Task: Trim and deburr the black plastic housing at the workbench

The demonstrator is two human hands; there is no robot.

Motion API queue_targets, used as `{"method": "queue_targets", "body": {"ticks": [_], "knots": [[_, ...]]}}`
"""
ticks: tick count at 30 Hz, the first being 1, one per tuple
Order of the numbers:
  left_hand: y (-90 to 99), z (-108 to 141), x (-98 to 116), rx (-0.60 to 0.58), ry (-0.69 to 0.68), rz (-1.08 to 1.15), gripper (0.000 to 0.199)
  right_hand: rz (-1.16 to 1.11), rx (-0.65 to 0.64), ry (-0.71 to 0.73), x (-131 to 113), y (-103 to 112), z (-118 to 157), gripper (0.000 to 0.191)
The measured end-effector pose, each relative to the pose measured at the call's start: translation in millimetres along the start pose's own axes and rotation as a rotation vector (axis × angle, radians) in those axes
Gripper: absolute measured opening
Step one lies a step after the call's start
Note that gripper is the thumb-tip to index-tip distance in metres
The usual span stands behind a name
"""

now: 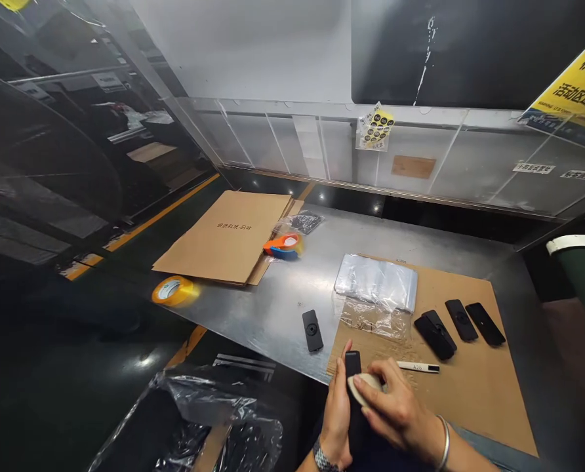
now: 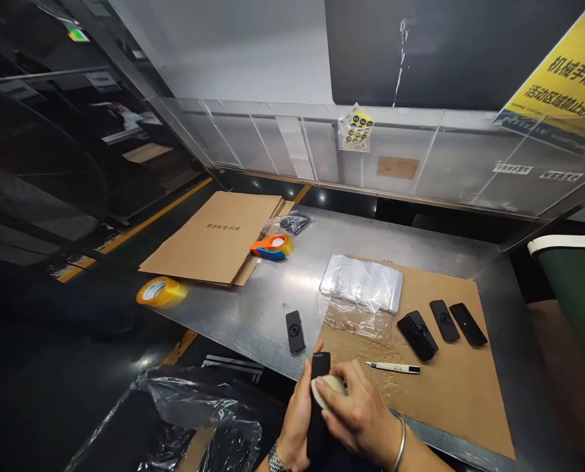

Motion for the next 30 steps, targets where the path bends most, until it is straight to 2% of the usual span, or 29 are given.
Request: {"method": "queue_targets", "body": {"ticks": [3, 6, 9, 11, 16, 19, 21, 23, 25, 27, 30], "knots": [[-1.6, 2, 2, -0.083, -0.064, -0.234, 0.046, -0.05, 0.089, -0.124, 29, 12, -9, 0.044], [-7.0, 4, 4, -0.242, -0.114, -0.339, 0.065, -0.183, 0.182, -0.268, 58, 26, -10, 0.036], [-12.5, 6, 9, -0.43, -0.193, -0.371, 0.086, -0.205, 0.246, -0.407, 81, 26, 11, 0.034], [-11.4, 6, 13, -0.46, -0.236, -0.383, 0.085, -0.134, 0.249, -0.488, 98, 14, 39, 0.035], [-8.9, 4, 25, -0.444, -0.427, -0.506, 0.049, 0.152, 0.34, -0.8, 163, -36, 145, 0.041], [-12.1, 4, 28, -0.466, -0.503, -0.6, 0.046, 0.303, 0.388, -1.064, 199, -62, 207, 0.05], [-13.3, 3, 28, -0.473, -0.496, -0.594, 0.048, 0.365, 0.36, -1.25, 216, -76, 237, 0.055], [-13.8, 1, 25, -0.482, -0.463, -0.583, 0.051, 0.387, 0.292, -1.389, 224, -87, 256, 0.056], [-13.5, 0, 23, -0.481, -0.438, -0.58, 0.052, 0.386, 0.232, -1.446, 226, -95, 262, 0.056], [-12.3, -1, 23, -0.463, -0.441, -0.575, 0.053, 0.417, 0.217, -1.455, 223, -98, 260, 0.056], [-9.1, -1, 24, -0.414, -0.447, -0.55, 0.053, 0.529, 0.29, -1.415, 212, -90, 243, 0.058]]}}
Point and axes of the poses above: each hand's wrist, its own z-axis away from the middle knuckle, its own y-axis out of the back of the hand, x = y × z, the point moved 4 cm from there along -z, towards the middle knuckle, and after that the axes turned 7 degrees about -x, right-handed, at the moved point
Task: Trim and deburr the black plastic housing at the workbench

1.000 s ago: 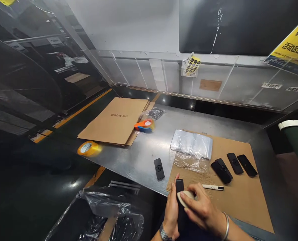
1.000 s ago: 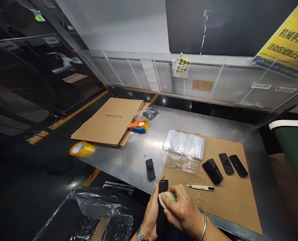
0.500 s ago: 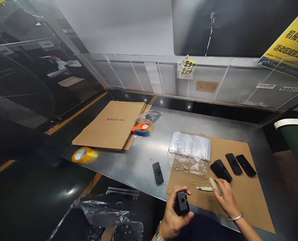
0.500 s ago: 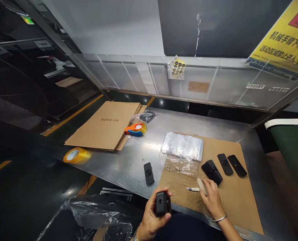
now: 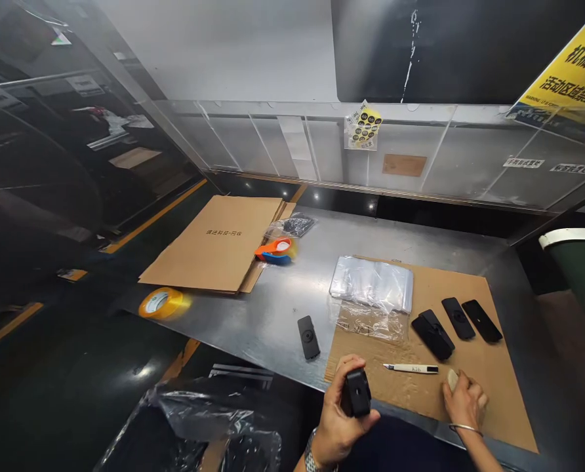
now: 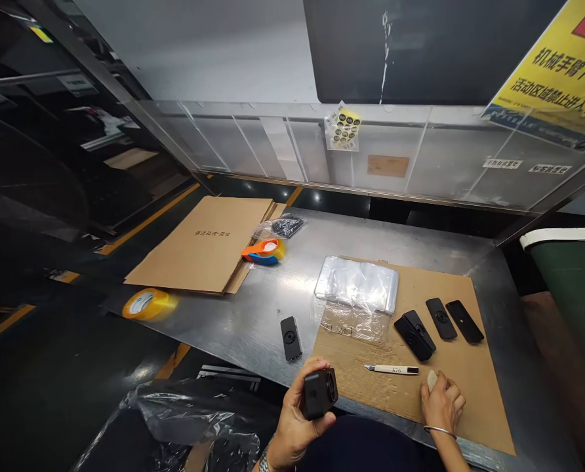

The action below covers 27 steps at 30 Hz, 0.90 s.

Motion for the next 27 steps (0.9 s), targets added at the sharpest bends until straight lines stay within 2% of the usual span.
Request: {"method": "queue_targets", "body": {"ticks": [2, 4, 7, 11, 14, 18, 23, 27], "knots": [[1.5, 1, -1, 0.028, 0.021, 0.024, 0.055, -0.071, 0.093, 0.093, -20, 16, 1, 0.057], [2.2, 2, -2, 0.046, 0.05, 0.046, 0.056, -0.228, 0.118, 0.255, -48, 36, 3, 0.053], [2.6, 3, -1, 0.074, 0.069, 0.074, 0.058, -0.516, -0.025, 0.47, -98, 74, 11, 0.04], [2.2, 3, 3, 0.092, 0.077, 0.085, 0.061, -0.755, -0.227, 0.595, -158, 130, 33, 0.029], [2.6, 3, 5, 0.087, 0.07, 0.04, 0.063, -0.872, -0.322, 0.698, -189, 165, 50, 0.026], [3.8, 5, 1, 0.046, 0.114, 0.031, 0.069, -0.956, -0.409, 0.829, -211, 193, 66, 0.025], [4.9, 7, -12, 0.034, 0.183, 0.149, 0.076, -1.015, -0.477, 0.865, -218, 203, 73, 0.025], [2.0, 5, -16, 0.094, 0.225, 0.516, 0.072, -1.026, -0.503, 0.821, -212, 198, 71, 0.025]]}}
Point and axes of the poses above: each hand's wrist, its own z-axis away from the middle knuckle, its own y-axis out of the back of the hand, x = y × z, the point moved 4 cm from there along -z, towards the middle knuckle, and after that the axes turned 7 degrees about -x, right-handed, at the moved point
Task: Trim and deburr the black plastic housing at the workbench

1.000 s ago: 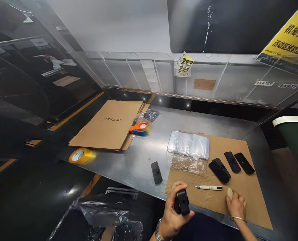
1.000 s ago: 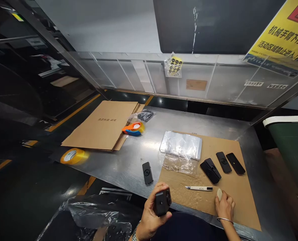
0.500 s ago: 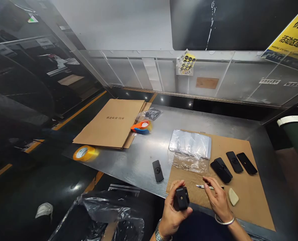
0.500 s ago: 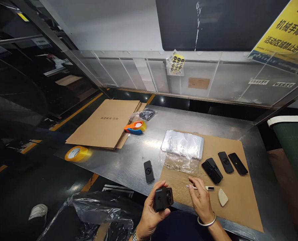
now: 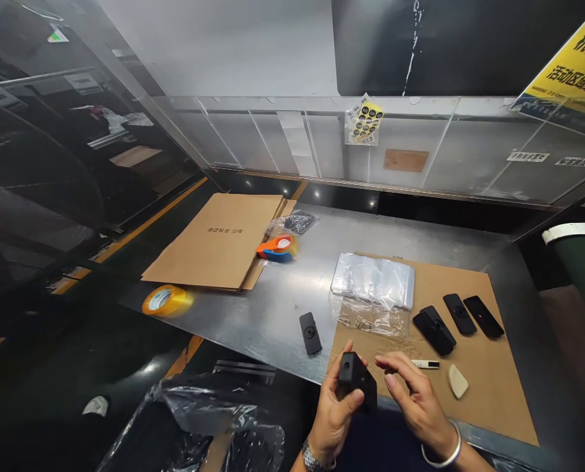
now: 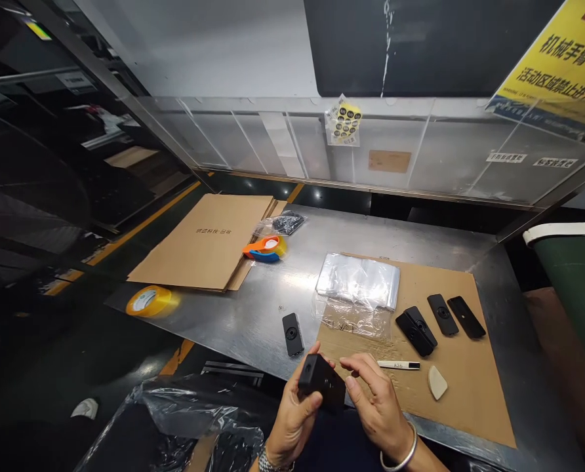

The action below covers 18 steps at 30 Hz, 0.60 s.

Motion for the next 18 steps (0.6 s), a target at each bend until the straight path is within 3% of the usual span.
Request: {"method": "queue_targets", "body": {"ticks": [5, 11, 15, 18], "knots": [[-5.8, -3, 2, 0.134, 0.105, 0.434, 0.054, -0.006, 0.06, -0.112, 19, 8, 7, 0.026], [-13.0, -8, 5, 0.121, 0.19, 0.577, 0.039, -0.053, 0.025, -0.123, 19, 5, 9, 0.026], [-13.9, -9, 5, 0.157, 0.208, 0.585, 0.033, -0.063, -0.089, -0.108, 11, -5, 8, 0.033], [-15.0, -11, 0, 0.144, 0.219, 0.616, 0.034, -0.056, -0.238, -0.078, 10, -20, 8, 0.062]]}}
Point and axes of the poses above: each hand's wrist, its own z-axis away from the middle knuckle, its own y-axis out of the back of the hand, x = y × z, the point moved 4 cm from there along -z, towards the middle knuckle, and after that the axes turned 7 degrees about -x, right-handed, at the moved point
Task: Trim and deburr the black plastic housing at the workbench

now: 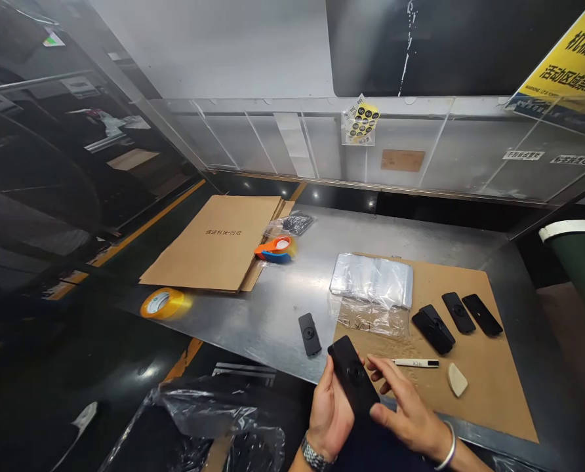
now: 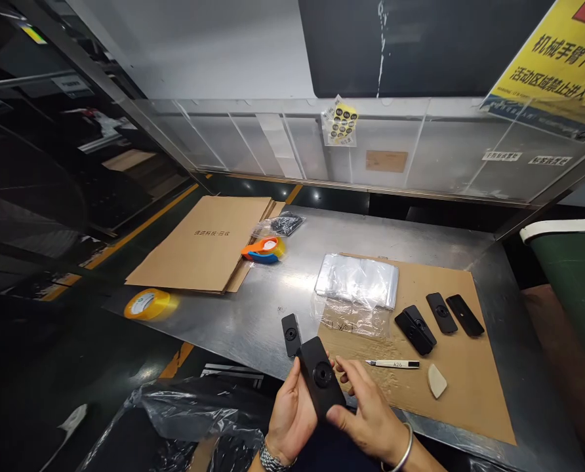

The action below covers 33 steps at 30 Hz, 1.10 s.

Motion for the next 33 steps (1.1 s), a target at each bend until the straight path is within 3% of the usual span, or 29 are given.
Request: {"method": "queue_targets", "body": {"ticks": [2, 4, 6, 9, 12, 15, 21, 27, 33], "knots": [[4.9, -3, -3, 0.007, -0.012, 0.003, 0.029, 0.011, -0.066, -0.002, 5, -11, -3, 0.076], [12.9, -6, -5, 0.049, -0.07, -0.049, 0.021, -0.005, -0.062, -0.041, 13, -16, -6, 0.075], [20.6, -9, -4, 0.096, -0.122, -0.158, 0.026, -0.128, -0.02, -0.079, 21, -16, -8, 0.068], [23.9, -11, -2, 0.106, -0.144, -0.368, 0.039, -0.576, -0.042, -0.103, 27, -13, -7, 0.053], [15.1, -10, -2, 0.017, -0.138, -0.497, 0.04, -1.036, -0.079, -0.132, 24, -10, -1, 0.041], [5.3, -9, -6, -0.045, -0.08, -0.493, 0.039, -1.239, -0.091, -0.078, 17, -8, 4, 0.04], [-3.8, -5, -16, -0.103, 0.048, -0.446, 0.036, -1.447, -0.188, 0.018, 11, -15, 2, 0.041], [-3.4, -5, -18, -0.155, 0.08, -0.454, 0.047, -1.498, -0.23, 0.041, 12, -19, -1, 0.04], [0.7, -7, -17, -0.17, 0.071, -0.43, 0.035, -1.513, -0.244, 0.042, 13, -21, 1, 0.039]]}}
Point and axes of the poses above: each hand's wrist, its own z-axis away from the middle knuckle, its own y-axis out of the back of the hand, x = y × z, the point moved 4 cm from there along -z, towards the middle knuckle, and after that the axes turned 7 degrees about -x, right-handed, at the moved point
